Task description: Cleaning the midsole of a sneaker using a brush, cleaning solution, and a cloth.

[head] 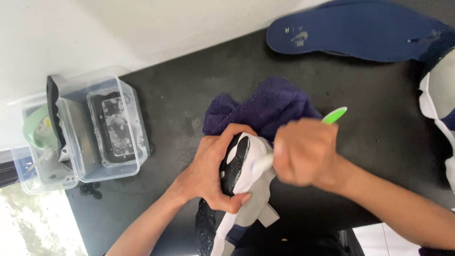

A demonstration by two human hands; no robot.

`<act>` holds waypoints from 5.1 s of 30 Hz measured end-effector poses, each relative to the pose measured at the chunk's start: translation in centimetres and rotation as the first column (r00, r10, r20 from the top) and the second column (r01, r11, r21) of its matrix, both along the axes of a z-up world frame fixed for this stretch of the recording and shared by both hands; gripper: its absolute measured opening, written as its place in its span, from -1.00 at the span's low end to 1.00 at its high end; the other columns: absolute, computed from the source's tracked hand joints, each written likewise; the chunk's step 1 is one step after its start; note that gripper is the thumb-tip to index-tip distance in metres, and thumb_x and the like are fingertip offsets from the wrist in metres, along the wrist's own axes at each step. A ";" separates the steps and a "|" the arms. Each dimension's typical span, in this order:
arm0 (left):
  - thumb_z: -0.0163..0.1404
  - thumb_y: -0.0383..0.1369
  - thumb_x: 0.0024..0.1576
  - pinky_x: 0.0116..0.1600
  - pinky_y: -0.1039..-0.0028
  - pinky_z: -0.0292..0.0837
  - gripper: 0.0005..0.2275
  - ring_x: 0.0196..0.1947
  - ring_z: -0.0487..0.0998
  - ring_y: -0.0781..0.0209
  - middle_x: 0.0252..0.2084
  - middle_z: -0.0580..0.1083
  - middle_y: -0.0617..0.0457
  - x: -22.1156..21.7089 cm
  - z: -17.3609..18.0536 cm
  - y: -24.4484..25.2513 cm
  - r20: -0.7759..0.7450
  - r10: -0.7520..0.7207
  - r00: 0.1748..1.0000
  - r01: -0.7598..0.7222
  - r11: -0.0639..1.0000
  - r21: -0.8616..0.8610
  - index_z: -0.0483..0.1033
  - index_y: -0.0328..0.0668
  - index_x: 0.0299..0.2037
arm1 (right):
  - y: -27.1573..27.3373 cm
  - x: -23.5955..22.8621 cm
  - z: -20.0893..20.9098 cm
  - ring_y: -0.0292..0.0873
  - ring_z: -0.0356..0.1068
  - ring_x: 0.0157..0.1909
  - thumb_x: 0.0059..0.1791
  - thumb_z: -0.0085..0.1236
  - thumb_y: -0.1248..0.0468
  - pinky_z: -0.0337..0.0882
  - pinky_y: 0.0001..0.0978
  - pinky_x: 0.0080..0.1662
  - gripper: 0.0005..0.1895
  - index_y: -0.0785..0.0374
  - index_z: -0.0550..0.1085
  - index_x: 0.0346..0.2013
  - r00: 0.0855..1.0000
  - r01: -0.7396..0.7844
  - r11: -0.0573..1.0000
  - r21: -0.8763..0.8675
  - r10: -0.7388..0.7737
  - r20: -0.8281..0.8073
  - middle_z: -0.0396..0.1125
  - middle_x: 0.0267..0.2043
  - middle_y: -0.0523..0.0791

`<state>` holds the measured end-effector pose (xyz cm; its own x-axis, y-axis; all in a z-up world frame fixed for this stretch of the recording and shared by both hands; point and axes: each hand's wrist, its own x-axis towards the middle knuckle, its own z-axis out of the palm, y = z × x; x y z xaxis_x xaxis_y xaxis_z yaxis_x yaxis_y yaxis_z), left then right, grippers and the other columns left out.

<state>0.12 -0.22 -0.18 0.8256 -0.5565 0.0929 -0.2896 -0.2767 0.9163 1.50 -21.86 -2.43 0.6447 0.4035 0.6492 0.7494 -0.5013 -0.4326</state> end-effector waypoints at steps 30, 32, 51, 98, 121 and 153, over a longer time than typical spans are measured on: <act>0.00 -0.01 -0.26 -0.37 0.49 0.31 -0.32 -0.55 0.44 0.28 -0.35 0.42 0.23 -0.2 0.7 0.1 0.008 0.008 1.000 -0.008 1.000 -0.005 0.30 -0.26 0.06 | -0.5 -0.5 -0.1 -0.16 -0.10 -0.73 0.08 -0.26 0.34 -0.07 -0.18 -0.60 -0.56 0.20 0.18 -0.73 0.999 0.030 0.998 -0.064 -0.028 0.024 -0.04 -0.73 -0.15; 0.00 -0.01 -0.25 -0.33 0.48 0.35 -0.33 -0.51 0.48 0.26 -0.33 0.44 0.22 0.2 0.8 0.0 0.019 0.014 1.000 -0.014 1.000 -0.007 0.30 -0.25 0.07 | -0.9 -0.1 -0.3 -0.13 -0.05 -0.72 0.08 -0.25 0.33 -0.01 -0.15 -0.58 -0.58 0.22 0.22 -0.70 0.999 0.031 0.996 -0.080 -0.032 -0.002 0.00 -0.71 -0.13; 0.07 -0.07 -0.32 -0.26 0.41 0.41 -0.33 -0.41 0.57 0.21 -0.28 0.49 0.24 -0.4 1.1 0.5 -0.043 0.020 0.999 -0.017 0.998 0.068 0.30 -0.15 0.05 | 1.7 -2.1 2.4 -0.16 -0.18 -0.69 0.09 -0.35 0.31 -0.13 -0.22 -0.59 -0.59 0.18 0.06 -0.67 0.992 -0.002 0.987 -0.161 0.023 0.126 -0.10 -0.68 -0.16; 0.08 -0.06 -0.30 -0.36 0.43 0.30 -0.32 -0.51 0.47 0.28 -0.36 0.45 0.26 -0.6 0.1 1.0 0.036 0.070 0.997 -0.072 0.997 0.043 0.27 -0.15 0.07 | -4.9 1.5 2.8 -0.01 0.02 -0.55 0.25 -0.49 0.11 -0.10 -0.01 -0.35 -0.48 0.26 0.15 -0.55 0.883 0.301 0.847 -0.438 -0.421 -0.208 0.01 -0.59 -0.07; 0.25 -0.08 -0.32 -0.21 0.45 0.45 -0.22 -0.39 0.56 0.32 -0.28 0.46 0.25 -1.3 -0.1 0.6 -0.022 0.308 0.951 -0.308 0.950 -0.051 0.20 -0.12 0.13 | 0.6 -2.1 5.4 -0.28 0.47 -0.24 0.01 0.17 0.41 0.50 -0.56 -0.28 -0.63 0.10 0.52 0.11 0.712 -0.416 0.891 0.183 0.444 -0.544 0.50 -0.19 -0.18; 0.10 -0.11 -0.24 -0.19 0.47 0.40 -0.34 -0.38 0.51 0.25 -0.22 0.45 0.19 -1.3 1.0 0.4 -0.055 -0.053 0.997 0.044 0.986 -0.162 0.26 -0.25 0.10 | -0.4 0.4 3.9 -0.15 0.31 -0.16 0.05 0.07 0.18 0.35 -0.38 -0.09 -0.66 0.38 0.53 -0.01 0.877 -0.075 0.982 0.172 0.147 -0.458 0.24 -0.06 0.02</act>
